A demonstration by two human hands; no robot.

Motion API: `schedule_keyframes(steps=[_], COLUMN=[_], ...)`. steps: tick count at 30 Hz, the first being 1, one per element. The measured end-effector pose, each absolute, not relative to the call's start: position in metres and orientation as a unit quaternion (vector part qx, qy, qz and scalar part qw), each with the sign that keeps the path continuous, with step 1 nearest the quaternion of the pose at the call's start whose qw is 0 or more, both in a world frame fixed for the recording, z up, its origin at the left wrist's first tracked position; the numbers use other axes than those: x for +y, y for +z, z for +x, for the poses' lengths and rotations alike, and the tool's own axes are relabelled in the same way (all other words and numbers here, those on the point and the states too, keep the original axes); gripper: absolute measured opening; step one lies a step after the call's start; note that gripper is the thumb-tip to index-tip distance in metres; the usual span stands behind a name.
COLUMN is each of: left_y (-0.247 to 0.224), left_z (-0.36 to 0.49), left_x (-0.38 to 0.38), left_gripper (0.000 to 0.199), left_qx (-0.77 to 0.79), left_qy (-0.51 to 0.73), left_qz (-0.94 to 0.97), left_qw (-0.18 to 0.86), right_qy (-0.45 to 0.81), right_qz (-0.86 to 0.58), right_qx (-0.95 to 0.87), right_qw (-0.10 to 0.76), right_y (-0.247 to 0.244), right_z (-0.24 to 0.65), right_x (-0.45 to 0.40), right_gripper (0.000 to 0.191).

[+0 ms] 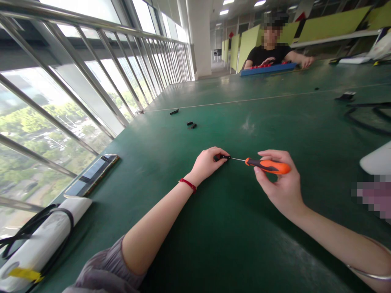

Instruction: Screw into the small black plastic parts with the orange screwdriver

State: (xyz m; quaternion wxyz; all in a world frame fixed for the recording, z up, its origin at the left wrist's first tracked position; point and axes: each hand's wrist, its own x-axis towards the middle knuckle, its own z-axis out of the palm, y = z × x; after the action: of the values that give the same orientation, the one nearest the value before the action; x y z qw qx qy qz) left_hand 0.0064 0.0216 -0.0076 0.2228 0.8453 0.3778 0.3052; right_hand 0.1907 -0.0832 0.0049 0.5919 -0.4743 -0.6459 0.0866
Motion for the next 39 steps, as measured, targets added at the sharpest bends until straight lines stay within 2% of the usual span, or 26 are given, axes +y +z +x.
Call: schedule_keyframes(steps=[4,8,10,14,18,24,29,32,36,39], left_y=[-0.0066,-0.0055,-0.0054,-0.0063,-0.0067,-0.0057,-0.0045,-0.0043,-0.0049,-0.0055], left_z=[0.0063,0.0063,0.0062,0.0060,0.0059,0.0059,0.0061,0.0061,0.0059,0.0058], left_x=[0.0210,0.0203,0.0203,0.0210,0.0212,0.0205,0.0197,0.0196,0.0200,0.0205], left_gripper=[0.018,0.018,0.018,0.018,0.018,0.018,0.018,0.018,0.018,0.018], left_qx=[0.377,0.379,0.379,0.379,0.379,0.376,0.383,0.379,0.376,0.377], left_qy=[0.303,0.301,0.301,0.302,0.303,0.303,0.297,0.299,0.301,0.299], left_qz=[0.846,0.847,0.847,0.846,0.845,0.846,0.846,0.847,0.849,0.850], left_qw=[0.223,0.221,0.221,0.222,0.224,0.224,0.223,0.223,0.217,0.216], right_qy=[0.129,0.119,0.118,0.082,0.120,0.137,0.111,0.129,0.155,0.151], right_qz=[-0.470,-0.499,-0.499,-0.480,-0.470,-0.516,-0.482,-0.479,-0.502,-0.495], right_qx=[-0.653,-0.668,-0.671,-0.650,-0.639,-0.650,-0.642,-0.648,-0.658,-0.657], right_qw=[0.580,0.538,0.536,0.583,0.596,0.541,0.586,0.578,0.539,0.549], right_y=[0.0041,0.0063,0.0072,0.0073,0.0068,0.0077,0.0054,0.0055,0.0082,0.0085], right_z=[0.1917,0.1913,0.1903,0.1894,0.1902,0.1890,0.1898,0.1908,0.1902,0.1893], right_x=[-0.0815,-0.0839,-0.0848,-0.0831,-0.0816,-0.0862,-0.0831,-0.0826,-0.0860,-0.0863], right_gripper=[0.029,0.010,0.006,0.013,0.033,0.010,0.020,0.029,0.011,0.009])
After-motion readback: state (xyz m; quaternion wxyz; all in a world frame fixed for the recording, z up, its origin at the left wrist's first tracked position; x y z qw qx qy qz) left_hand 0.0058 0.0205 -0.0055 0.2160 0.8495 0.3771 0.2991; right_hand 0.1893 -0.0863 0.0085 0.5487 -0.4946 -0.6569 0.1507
